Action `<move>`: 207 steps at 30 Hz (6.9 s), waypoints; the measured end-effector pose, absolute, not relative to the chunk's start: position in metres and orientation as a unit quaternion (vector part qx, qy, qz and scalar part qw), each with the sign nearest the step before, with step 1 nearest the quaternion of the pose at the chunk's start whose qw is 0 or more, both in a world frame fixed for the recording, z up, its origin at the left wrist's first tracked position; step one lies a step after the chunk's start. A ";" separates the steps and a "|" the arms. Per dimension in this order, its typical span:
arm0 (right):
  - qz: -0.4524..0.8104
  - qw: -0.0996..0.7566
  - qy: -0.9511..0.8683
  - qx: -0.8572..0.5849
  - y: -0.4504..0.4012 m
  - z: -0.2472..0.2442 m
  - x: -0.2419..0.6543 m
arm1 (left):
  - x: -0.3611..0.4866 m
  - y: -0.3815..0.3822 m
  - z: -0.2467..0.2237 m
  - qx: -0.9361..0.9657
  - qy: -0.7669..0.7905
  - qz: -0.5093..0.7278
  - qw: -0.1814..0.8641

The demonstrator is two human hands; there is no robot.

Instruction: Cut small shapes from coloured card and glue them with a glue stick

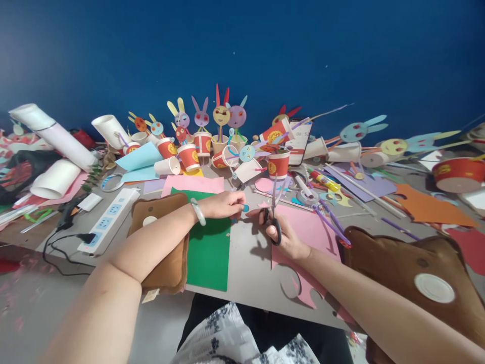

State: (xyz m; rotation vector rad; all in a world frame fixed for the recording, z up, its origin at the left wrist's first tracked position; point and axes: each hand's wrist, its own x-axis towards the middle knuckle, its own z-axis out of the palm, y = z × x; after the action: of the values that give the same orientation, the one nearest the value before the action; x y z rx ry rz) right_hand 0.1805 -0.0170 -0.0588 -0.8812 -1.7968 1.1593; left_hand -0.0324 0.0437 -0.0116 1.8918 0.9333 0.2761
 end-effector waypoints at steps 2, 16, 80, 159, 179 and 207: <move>0.489 0.416 -0.687 -0.340 -0.017 -0.060 0.179 | -0.028 0.040 -0.012 0.766 0.377 0.137 0.502; 0.442 0.465 -0.663 -0.386 -0.024 -0.053 0.186 | -0.017 0.032 -0.006 0.534 0.388 0.363 0.658; 0.460 0.363 -0.717 -0.378 -0.028 -0.056 0.175 | -0.004 0.008 -0.002 0.441 0.370 0.437 0.691; 0.466 0.376 -0.705 -0.380 -0.031 -0.056 0.173 | 0.001 0.002 -0.002 0.446 0.337 0.444 0.701; 0.457 0.376 -0.704 -0.392 -0.031 -0.053 0.172 | -0.001 0.003 0.000 0.450 0.334 0.442 0.700; 0.453 0.375 -0.704 -0.399 -0.032 -0.050 0.172 | -0.003 0.003 0.002 0.493 0.332 0.455 0.663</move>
State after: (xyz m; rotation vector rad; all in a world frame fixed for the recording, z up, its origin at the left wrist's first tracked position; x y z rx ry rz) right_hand 0.1716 -0.0325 -0.0504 -1.0211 -1.8017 1.1603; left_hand -0.0026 0.0033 0.0023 1.1148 0.7499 1.0285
